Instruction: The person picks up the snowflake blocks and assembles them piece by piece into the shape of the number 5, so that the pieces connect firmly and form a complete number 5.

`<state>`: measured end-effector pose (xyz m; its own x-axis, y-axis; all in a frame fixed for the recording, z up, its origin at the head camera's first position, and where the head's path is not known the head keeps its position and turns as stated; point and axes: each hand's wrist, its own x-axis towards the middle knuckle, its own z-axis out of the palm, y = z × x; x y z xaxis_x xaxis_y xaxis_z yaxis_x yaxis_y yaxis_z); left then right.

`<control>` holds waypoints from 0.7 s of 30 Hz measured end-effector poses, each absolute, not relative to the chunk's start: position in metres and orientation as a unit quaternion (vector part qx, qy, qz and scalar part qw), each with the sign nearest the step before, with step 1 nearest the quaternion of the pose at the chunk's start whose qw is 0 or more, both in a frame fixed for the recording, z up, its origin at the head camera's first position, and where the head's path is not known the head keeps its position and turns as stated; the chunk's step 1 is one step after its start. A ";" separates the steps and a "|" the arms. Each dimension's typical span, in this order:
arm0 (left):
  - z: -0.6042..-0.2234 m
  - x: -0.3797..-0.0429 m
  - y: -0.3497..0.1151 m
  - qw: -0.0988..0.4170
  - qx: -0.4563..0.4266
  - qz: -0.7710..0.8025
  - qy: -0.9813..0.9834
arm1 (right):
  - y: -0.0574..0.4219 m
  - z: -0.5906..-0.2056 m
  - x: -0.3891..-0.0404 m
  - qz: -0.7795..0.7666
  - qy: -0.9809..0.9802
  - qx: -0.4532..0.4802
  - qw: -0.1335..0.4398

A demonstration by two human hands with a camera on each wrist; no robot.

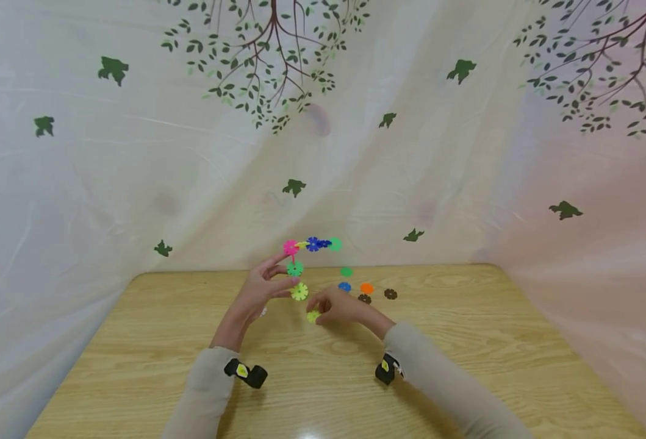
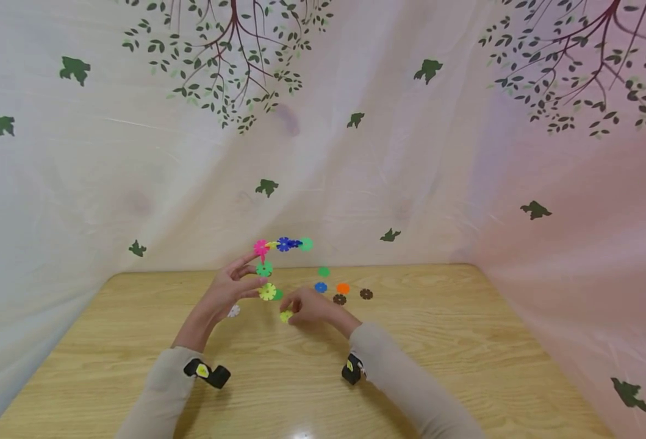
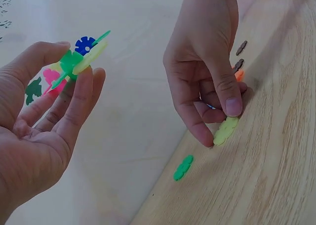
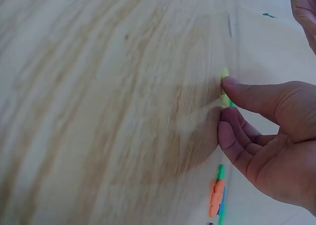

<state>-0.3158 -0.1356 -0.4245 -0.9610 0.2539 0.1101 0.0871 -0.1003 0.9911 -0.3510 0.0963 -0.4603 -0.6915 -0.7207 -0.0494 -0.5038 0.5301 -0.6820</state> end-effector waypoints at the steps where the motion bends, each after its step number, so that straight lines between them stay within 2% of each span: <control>1: -0.424 -0.315 -0.136 0.057 0.129 0.731 0.668 | 0.096 -0.461 -0.350 -0.329 0.860 -0.355 0.164; 21: -0.423 -0.315 -0.132 0.057 0.114 0.739 0.661 | 0.106 -0.471 -0.350 -0.425 0.842 -0.302 0.139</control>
